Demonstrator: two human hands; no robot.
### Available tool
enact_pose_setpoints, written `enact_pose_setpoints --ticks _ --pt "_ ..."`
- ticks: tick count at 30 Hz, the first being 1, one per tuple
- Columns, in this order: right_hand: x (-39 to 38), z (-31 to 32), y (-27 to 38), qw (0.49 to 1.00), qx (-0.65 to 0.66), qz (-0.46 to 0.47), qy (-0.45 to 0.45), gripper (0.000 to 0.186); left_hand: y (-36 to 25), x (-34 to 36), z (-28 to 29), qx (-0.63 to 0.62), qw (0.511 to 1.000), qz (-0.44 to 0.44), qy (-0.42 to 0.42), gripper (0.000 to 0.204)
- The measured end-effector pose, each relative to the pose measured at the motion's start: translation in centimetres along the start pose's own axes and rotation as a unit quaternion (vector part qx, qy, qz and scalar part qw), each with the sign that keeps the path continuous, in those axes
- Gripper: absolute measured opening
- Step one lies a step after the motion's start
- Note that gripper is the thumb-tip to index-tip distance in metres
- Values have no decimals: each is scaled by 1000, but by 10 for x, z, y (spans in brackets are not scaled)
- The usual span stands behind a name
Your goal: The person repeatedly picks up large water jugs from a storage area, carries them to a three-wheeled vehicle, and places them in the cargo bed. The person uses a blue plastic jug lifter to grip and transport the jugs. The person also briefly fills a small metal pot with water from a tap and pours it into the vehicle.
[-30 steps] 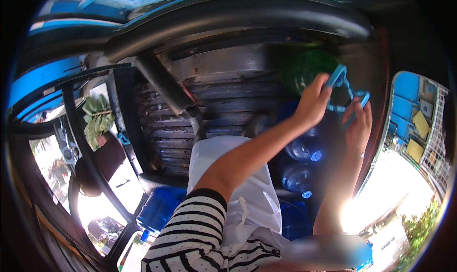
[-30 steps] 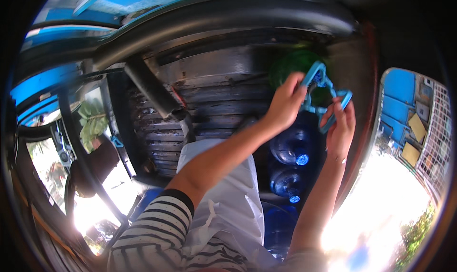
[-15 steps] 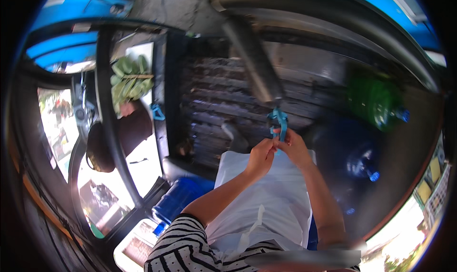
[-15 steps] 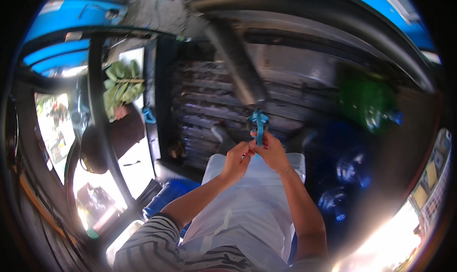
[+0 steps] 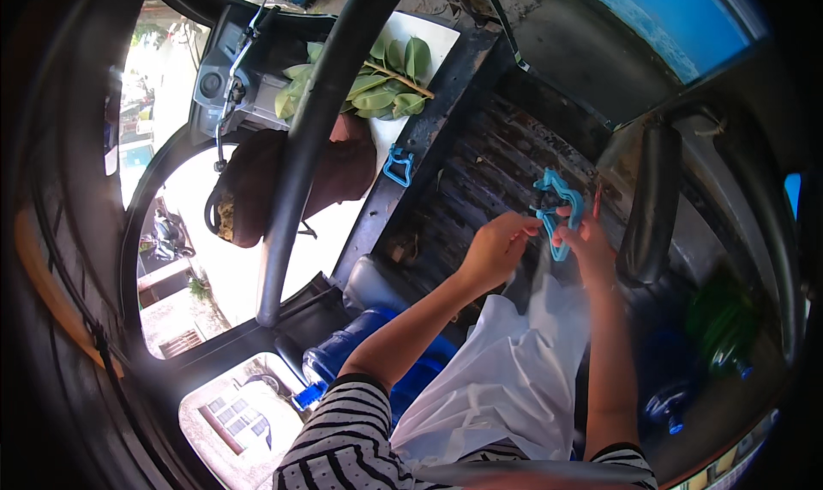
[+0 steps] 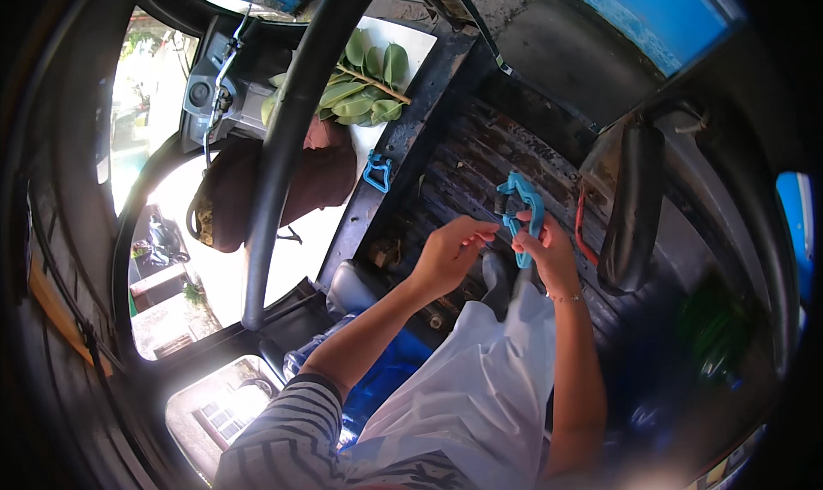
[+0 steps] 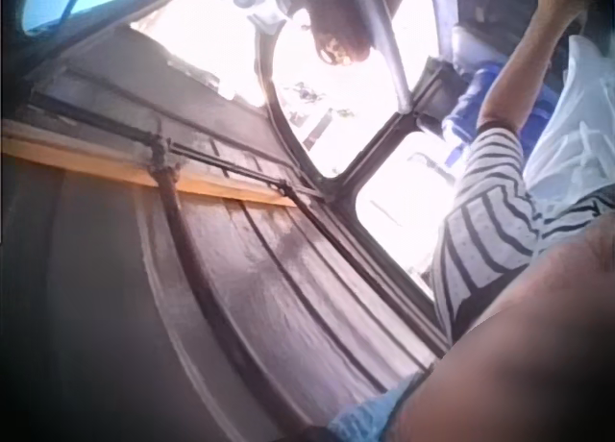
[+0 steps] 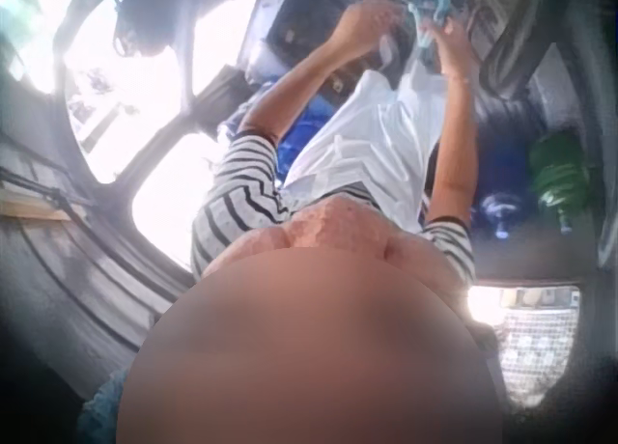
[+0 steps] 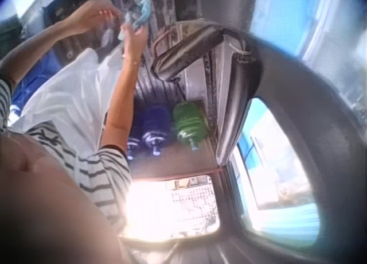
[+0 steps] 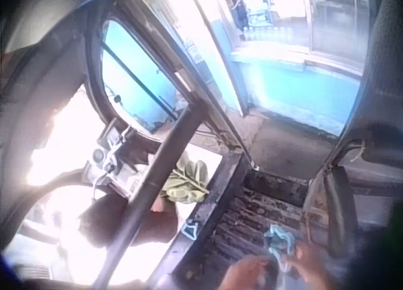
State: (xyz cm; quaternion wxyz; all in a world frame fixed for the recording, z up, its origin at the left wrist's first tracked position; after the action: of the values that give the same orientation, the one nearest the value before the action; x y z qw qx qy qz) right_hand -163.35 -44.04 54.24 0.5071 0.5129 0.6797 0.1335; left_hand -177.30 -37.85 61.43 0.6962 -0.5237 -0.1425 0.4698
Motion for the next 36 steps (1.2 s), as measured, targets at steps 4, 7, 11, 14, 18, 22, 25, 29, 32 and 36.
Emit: enact_pose_setpoints --ticks 4,7,11,14,18,22,25,29,32,36 --pt "47 -11 25 999 28 -28 6 38 6 44 59 130 986 -51 -91 27" --pt "84 -1 70 999 33 9 -6 40 12 110 153 230 936 -78 -253 24" --pt "166 26 130 998 -21 24 -57 36 7 243 307 493 768 -109 -395 26" --pt "236 44 150 994 -27 12 -106 31 56 307 345 526 735 81 -420 28" --pt "311 42 178 990 32 34 -133 23 82 315 342 523 710 105 -460 27" --pt "357 34 207 988 68 29 -137 20 72 314 333 575 682 40 -449 29" --pt "386 35 231 985 83 28 -146 20 62 319 329 570 690 16 -445 28" --pt "419 51 262 983 53 17 -176 21 69 321 331 546 718 59 -428 29" --pt "446 65 285 982 26 20 -185 21 67 324 334 555 722 34 -412 23" --pt "501 74 308 987 -42 20 -151 22 37 342 318 537 717 7 -444 21"
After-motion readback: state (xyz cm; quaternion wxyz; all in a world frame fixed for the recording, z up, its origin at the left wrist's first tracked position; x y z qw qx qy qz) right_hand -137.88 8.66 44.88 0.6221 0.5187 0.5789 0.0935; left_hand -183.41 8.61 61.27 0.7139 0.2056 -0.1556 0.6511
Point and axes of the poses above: each hand's wrist, its own x-axis towards the middle knuckle, its own z-axis out of the back of the hand, y = z × x, the point moved 8 cm from there along x, towards the middle knuckle, and after that the axes turned 4 degrees about x, right-handed, at the moved point
